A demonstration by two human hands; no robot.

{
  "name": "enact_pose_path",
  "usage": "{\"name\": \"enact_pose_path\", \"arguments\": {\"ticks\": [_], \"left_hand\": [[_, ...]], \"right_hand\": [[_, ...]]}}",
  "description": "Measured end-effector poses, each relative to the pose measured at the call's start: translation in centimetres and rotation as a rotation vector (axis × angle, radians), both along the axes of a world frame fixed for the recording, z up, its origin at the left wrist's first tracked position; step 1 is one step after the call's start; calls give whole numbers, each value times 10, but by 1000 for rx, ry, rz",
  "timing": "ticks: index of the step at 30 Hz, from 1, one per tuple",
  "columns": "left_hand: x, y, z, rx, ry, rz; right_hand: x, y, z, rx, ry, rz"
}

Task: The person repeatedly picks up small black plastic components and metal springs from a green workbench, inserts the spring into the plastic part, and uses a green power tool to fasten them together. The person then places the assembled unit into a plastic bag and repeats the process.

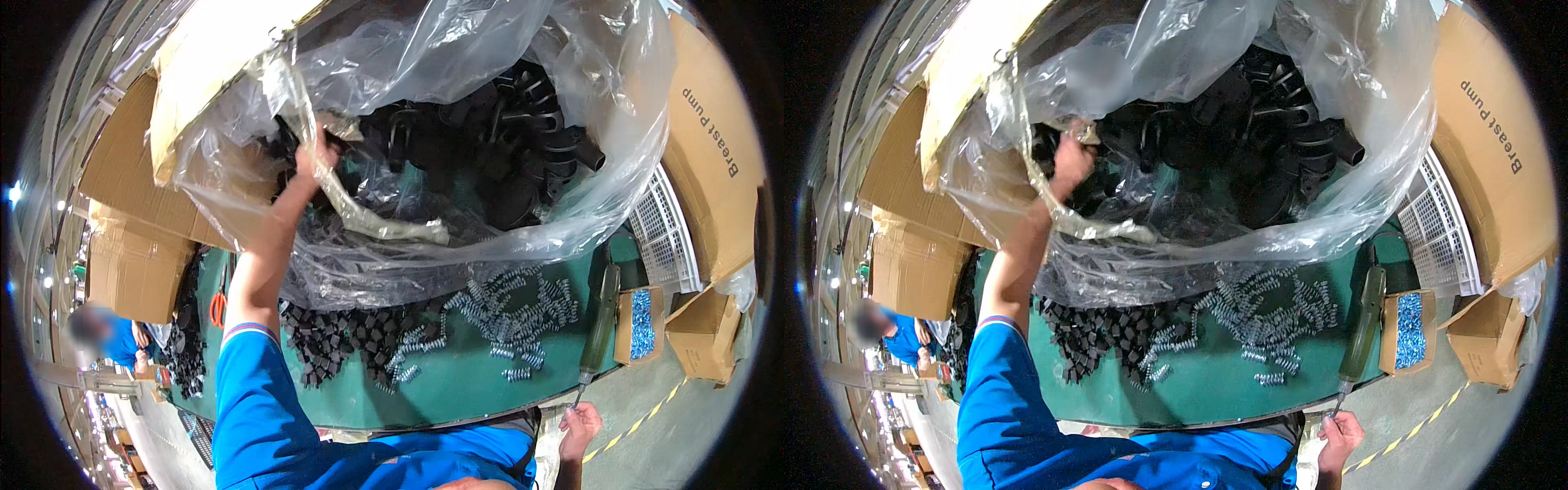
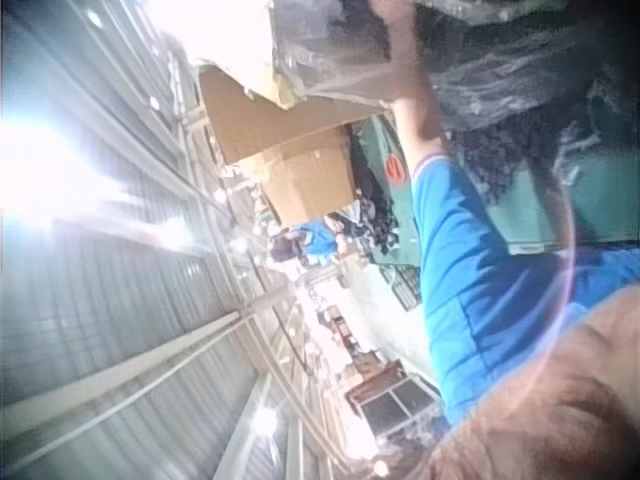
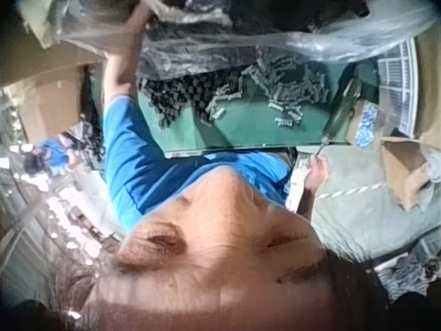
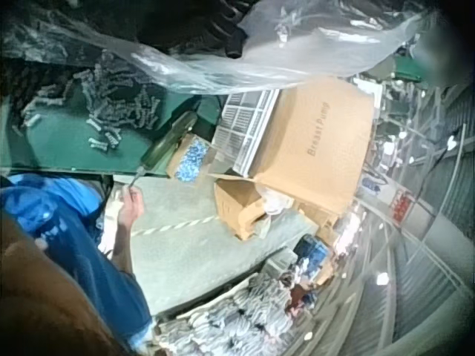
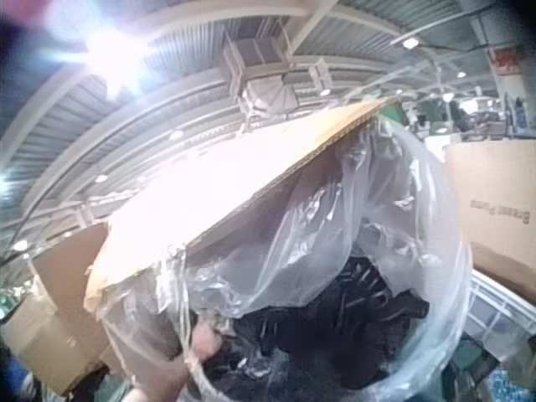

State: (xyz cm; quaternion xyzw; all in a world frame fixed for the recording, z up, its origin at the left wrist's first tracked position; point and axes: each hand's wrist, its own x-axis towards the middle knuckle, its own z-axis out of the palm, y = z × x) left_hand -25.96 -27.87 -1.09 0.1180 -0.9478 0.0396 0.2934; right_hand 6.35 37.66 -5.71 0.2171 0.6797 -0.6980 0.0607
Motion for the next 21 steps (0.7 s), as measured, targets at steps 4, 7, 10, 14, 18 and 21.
{"name": "enact_pose_path", "arguments": {"ticks": [4, 7, 10, 14, 18, 21], "left_hand": [[60, 72, -2, 312, -520, -125], [82, 102, -9, 348, -591, -278], [97, 118, 27, 268, -487, -354], [52, 154, 86, 484, -212, -394], [-44, 197, 83, 286, -109, -508], [-114, 218, 90, 267, -222, -408]], "right_hand": [[0, -6, -3, -4, 33, -93], [2, -7, -5, 49, 32, -112], [1, -5, -6, 103, 45, -94], [5, -5, -8, 105, 87, -117], [7, -8, -5, 54, 99, -109], [5, -18, -2, -4, 59, -184]]}}
